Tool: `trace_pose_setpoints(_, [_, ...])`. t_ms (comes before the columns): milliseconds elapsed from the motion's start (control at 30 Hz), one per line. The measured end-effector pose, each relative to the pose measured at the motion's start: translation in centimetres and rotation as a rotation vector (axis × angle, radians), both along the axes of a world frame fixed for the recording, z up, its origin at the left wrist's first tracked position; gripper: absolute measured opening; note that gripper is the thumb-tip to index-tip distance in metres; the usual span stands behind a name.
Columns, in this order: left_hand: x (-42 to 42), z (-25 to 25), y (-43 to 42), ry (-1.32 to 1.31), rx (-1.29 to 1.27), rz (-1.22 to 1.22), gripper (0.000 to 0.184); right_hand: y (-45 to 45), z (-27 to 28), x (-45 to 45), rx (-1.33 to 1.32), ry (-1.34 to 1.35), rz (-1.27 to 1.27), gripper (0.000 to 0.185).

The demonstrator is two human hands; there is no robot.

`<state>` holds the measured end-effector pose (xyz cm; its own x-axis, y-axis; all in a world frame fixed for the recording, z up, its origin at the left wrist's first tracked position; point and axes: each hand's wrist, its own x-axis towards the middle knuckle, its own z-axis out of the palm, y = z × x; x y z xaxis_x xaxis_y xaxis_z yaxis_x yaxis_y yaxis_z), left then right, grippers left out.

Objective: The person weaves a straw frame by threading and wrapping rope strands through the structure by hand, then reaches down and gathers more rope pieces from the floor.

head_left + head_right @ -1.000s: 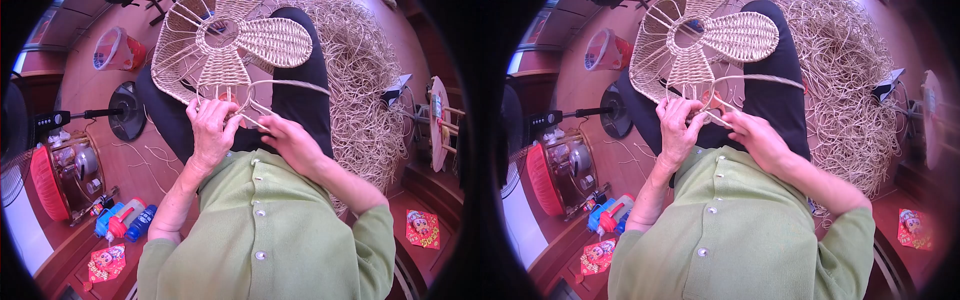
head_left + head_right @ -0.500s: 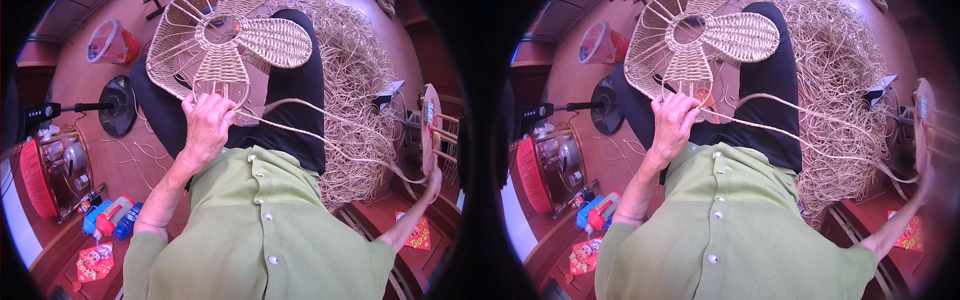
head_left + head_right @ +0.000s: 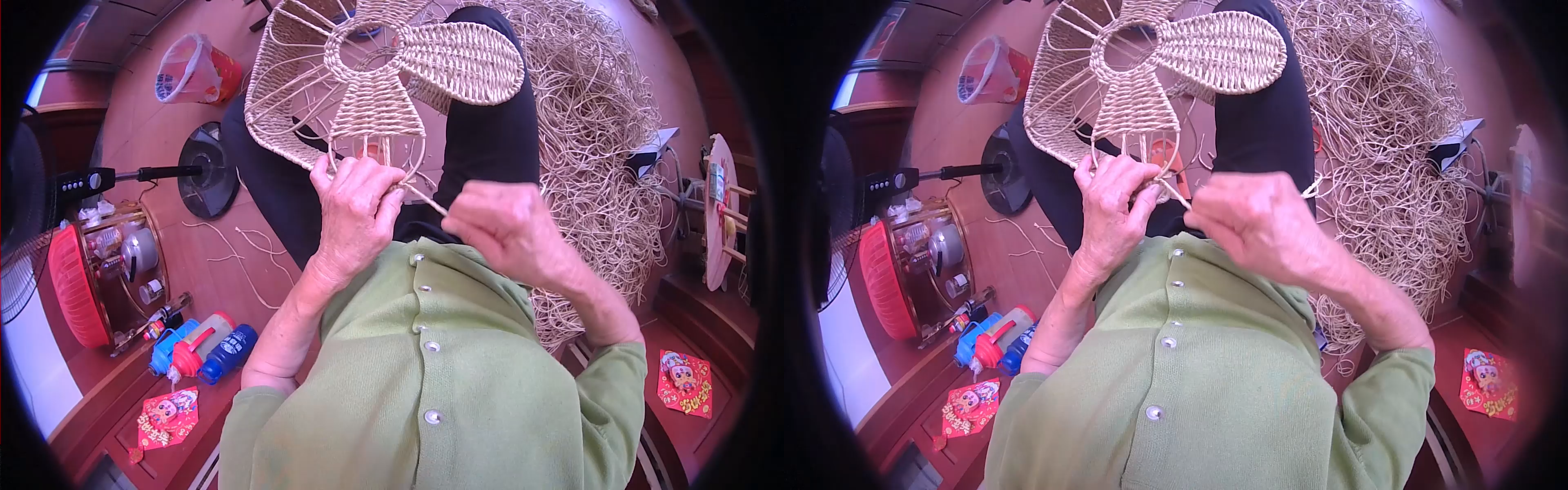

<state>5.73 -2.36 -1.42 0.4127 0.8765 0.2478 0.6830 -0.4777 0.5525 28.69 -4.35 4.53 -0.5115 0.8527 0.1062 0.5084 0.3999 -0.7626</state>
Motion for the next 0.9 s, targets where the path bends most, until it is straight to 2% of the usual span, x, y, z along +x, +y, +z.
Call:
trace_pose_setpoints(67, [0.3,0.0,-0.2,-0.02,0.058,0.023,0.023,2.7,0.2,0.1,0.181,-0.019,0.015,0.018])
trace_pose_setpoints(167, [0.0,-1.3,-0.4,-0.27,0.138,0.149,0.033,7.2,-0.4,-1.0,0.403,-0.079,0.033,0.02])
trace_pose_setpoints(200, [0.2,-1.6,-0.1,-0.281,0.243,0.163,0.036,8.7,-1.2,-1.5,0.497,-0.135,0.035,0.02])
trace_pose_setpoints(300, [0.3,-2.3,0.5,-0.22,0.328,0.172,0.033,12.7,-4.2,-3.2,0.654,-0.168,0.09,0.018])
trace_pose_setpoints(400, [-0.3,-3.0,0.3,-0.104,0.325,0.12,0.026,12.8,-6.3,-4.5,0.685,-0.111,0.106,0.022])
trace_pose_setpoints(500, [-0.2,-2.8,0.1,-0.076,0.263,0.113,0.02,9.3,-3.8,-5.1,0.714,-0.063,-0.133,0.013])
trace_pose_setpoints(567, [-0.5,-2.3,0.1,-0.022,0.221,0.096,0.018,5.4,-3.4,-4.2,0.41,0.09,-0.243,0.009])
trace_pose_setpoints(633, [-0.5,-1.7,0.4,0.019,0.189,0.08,0.017,1.7,-5.1,-3.8,-0.197,0.177,-0.342,0.007])
trace_pose_setpoints(700, [-0.6,-1.2,0.6,0.053,0.162,0.05,0.016,-0.2,-8.5,-4.8,-0.741,0.599,-0.392,0.012])
trace_pose_setpoints(733, [-0.6,-1.0,0.7,0.058,0.164,0.038,0.016,-0.6,-9.5,-5.7,-0.911,0.817,-0.444,0.018])
trace_pose_setpoints(833, [-0.7,-0.6,1.0,0.061,0.179,0.014,0.017,1.1,-10.7,-7.8,-1.157,1.185,-0.462,0.021])
trace_pose_setpoints(900, [-1.0,-0.6,1.1,0.043,0.188,0.007,0.018,2.0,-11.6,-7.9,-1.228,1.271,-0.422,0.026])
